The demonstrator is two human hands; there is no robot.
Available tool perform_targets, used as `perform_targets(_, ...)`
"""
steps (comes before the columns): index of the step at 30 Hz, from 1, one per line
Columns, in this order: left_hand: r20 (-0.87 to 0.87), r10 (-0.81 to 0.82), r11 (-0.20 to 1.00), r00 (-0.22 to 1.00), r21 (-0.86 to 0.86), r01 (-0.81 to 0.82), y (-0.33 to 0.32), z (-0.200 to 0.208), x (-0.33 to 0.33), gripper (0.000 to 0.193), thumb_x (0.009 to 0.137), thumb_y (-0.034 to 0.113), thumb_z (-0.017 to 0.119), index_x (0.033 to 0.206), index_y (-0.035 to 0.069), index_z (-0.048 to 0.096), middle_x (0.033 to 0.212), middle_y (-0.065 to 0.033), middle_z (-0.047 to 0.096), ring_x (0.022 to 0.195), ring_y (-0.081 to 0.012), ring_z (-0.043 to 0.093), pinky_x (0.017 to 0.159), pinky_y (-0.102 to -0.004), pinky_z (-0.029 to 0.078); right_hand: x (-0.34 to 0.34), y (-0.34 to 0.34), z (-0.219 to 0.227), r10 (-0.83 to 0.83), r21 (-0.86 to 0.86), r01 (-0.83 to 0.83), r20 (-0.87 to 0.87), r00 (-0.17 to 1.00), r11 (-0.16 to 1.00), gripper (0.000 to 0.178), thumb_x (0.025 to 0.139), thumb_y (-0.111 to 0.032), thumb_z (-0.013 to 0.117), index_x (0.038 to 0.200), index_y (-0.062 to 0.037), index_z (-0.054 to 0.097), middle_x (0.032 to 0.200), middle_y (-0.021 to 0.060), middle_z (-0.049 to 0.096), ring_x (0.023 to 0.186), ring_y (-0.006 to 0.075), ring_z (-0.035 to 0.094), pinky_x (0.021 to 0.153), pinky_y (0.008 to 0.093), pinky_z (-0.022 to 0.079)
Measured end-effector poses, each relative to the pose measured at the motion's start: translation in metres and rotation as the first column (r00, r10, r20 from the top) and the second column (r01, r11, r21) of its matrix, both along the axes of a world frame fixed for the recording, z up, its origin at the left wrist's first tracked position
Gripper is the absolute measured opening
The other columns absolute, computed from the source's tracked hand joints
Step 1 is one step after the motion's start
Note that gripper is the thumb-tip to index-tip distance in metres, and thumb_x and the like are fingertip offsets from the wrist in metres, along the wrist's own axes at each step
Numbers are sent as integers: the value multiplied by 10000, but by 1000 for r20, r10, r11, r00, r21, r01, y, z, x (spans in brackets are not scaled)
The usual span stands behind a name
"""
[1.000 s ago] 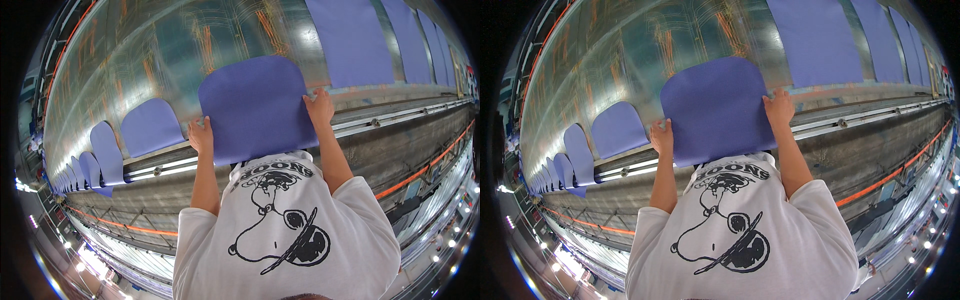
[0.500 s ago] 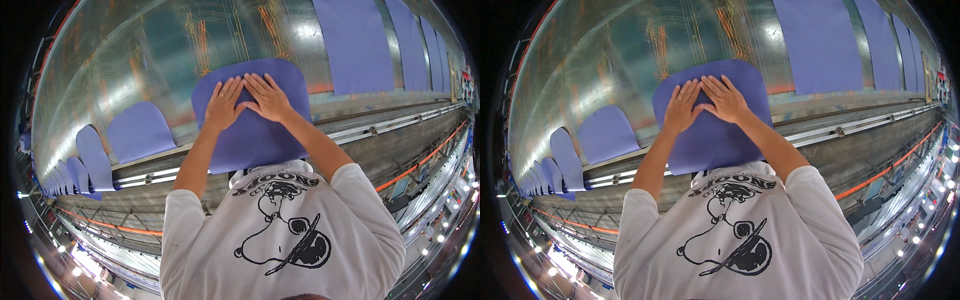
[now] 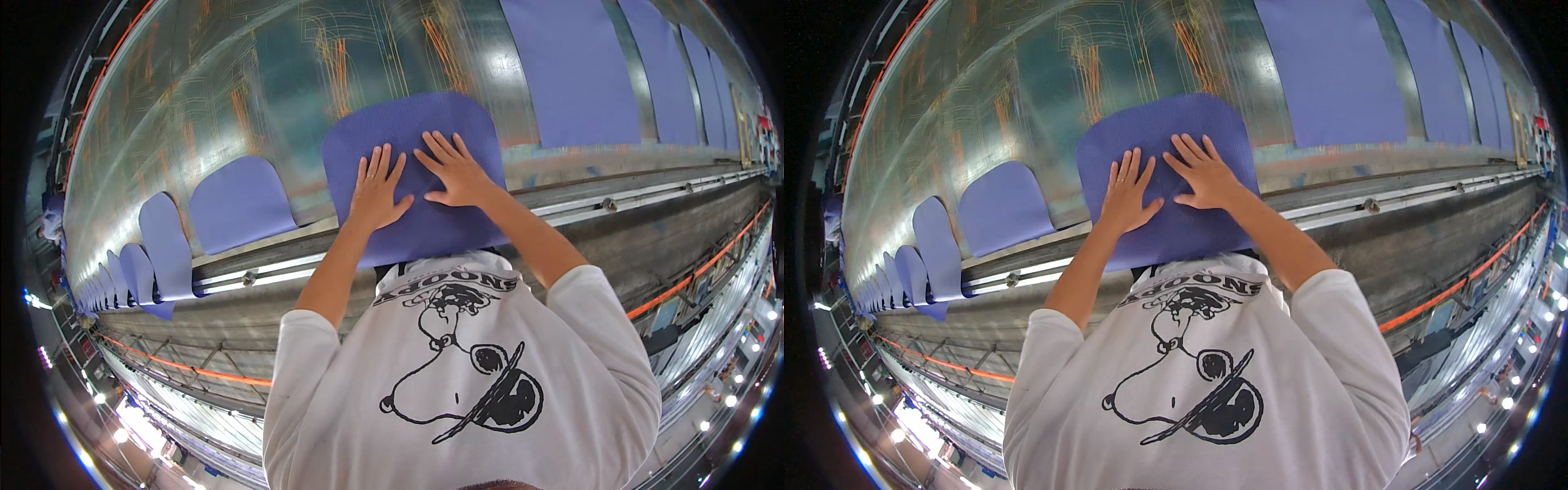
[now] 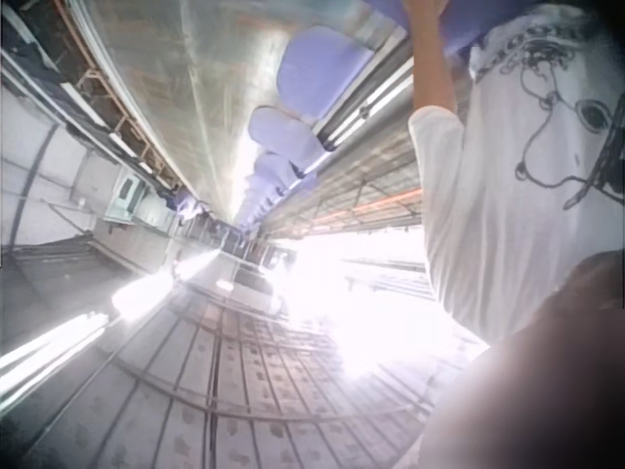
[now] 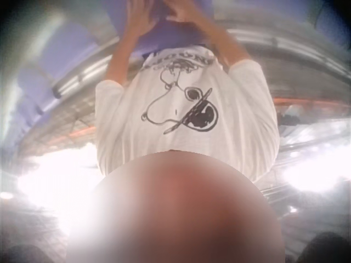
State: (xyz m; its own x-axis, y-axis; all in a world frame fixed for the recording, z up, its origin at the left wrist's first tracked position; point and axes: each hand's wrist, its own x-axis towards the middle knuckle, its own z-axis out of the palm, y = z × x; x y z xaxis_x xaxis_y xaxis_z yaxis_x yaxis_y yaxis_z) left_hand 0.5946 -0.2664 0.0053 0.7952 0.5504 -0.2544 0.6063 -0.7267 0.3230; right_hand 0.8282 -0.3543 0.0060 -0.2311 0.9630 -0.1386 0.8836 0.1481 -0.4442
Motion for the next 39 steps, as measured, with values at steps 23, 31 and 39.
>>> perform_targets(23, -168, 200, 792, 965, -552, -260, -41, 35, -34, 601, 1002, 516, 516, 1260, -2, 679, 1275, -294, 651, 1249, -429, 592, 1102, -466, 423, 8, -82, 5, -248, -503, 181, -69, 966, 845, 757, 1003, -683, 383, 1236, -45, 718, 1195, 210, 701, 1199, 365, 636, 1037, 475, 477)
perform_targets(31, -432, 289, 706, 855, -506, -495, 4, 20, -115, 743, 999, 649, 425, 1381, 49, 639, 1415, -266, 590, 1371, -406, 524, 1153, -460, 395, 27, -88, 38, -301, -437, 358, 196, 933, 825, 852, 956, -763, 405, 1319, -40, 674, 1290, 222, 670, 1282, 404, 579, 1115, 519, 401)
perform_targets(39, 113, 102, 953, 988, -295, -64, -45, 35, -140, 537, 858, 361, 797, 1309, 87, 696, 1315, -168, 682, 1306, -364, 568, 1043, -431, 483, 11, -138, 40, -232, -91, 227, -39, 972, 970, 628, 804, -416, 825, 1302, -61, 684, 1332, 190, 621, 1258, 406, 557, 1087, 505, 428)
